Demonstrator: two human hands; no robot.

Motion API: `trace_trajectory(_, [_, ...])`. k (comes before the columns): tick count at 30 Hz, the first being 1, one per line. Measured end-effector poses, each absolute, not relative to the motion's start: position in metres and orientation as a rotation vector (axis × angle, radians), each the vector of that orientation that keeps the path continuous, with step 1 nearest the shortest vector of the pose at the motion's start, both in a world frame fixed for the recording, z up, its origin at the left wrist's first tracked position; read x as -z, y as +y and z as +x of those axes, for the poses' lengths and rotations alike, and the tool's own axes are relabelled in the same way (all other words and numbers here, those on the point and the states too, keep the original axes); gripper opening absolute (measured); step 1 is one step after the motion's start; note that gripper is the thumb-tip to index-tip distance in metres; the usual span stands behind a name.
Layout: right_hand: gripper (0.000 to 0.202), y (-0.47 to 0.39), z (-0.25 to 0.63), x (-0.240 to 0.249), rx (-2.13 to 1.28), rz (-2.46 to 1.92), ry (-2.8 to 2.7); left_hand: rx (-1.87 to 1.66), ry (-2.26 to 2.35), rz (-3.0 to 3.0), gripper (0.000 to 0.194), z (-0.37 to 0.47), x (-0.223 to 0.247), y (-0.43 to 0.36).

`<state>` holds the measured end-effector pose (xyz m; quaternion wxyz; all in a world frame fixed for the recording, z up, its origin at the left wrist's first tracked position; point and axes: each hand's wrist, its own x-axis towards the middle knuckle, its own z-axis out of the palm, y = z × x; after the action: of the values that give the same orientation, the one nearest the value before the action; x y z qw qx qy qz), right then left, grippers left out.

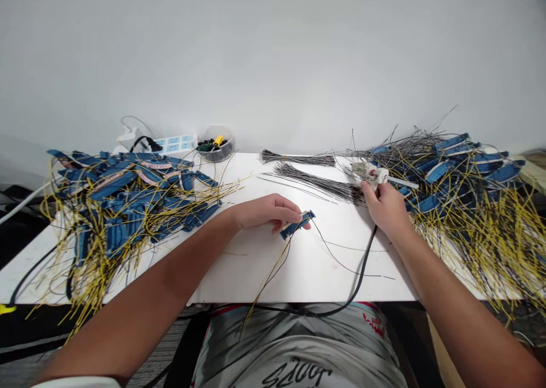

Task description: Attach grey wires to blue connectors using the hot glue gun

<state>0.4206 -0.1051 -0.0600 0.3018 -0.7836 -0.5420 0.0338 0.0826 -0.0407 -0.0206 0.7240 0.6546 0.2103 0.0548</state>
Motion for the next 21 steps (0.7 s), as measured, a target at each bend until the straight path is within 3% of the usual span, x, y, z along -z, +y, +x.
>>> trace_trajectory(8, [0.040, -0.129, 0.412, 0.049, -0.066, -2.098, -1.395, -0.151, 0.483, 1.436, 0.038, 0.082, 0.023, -0.041])
trace_trajectory(11, [0.046, -0.157, 0.393, 0.037, 0.070, -1.937, -1.178, -0.135, 0.470, 1.441, 0.040, 0.082, 0.023, -0.041])
trace_trajectory(13, [0.038, -0.168, 0.376, 0.026, 0.072, -1.792, -1.208, -0.118, 0.454, 1.456, 0.040, 0.081, 0.023, -0.040])
trace_trajectory(16, [0.029, -0.155, 0.346, 0.007, -0.279, -1.631, -1.528, -0.084, 0.431, 1.490, 0.039, 0.080, 0.022, -0.040])
trace_trajectory(21, [0.028, -0.063, 0.285, -0.004, -0.790, -1.434, -1.952, -0.040, 0.402, 1.509, 0.035, 0.078, 0.019, -0.039])
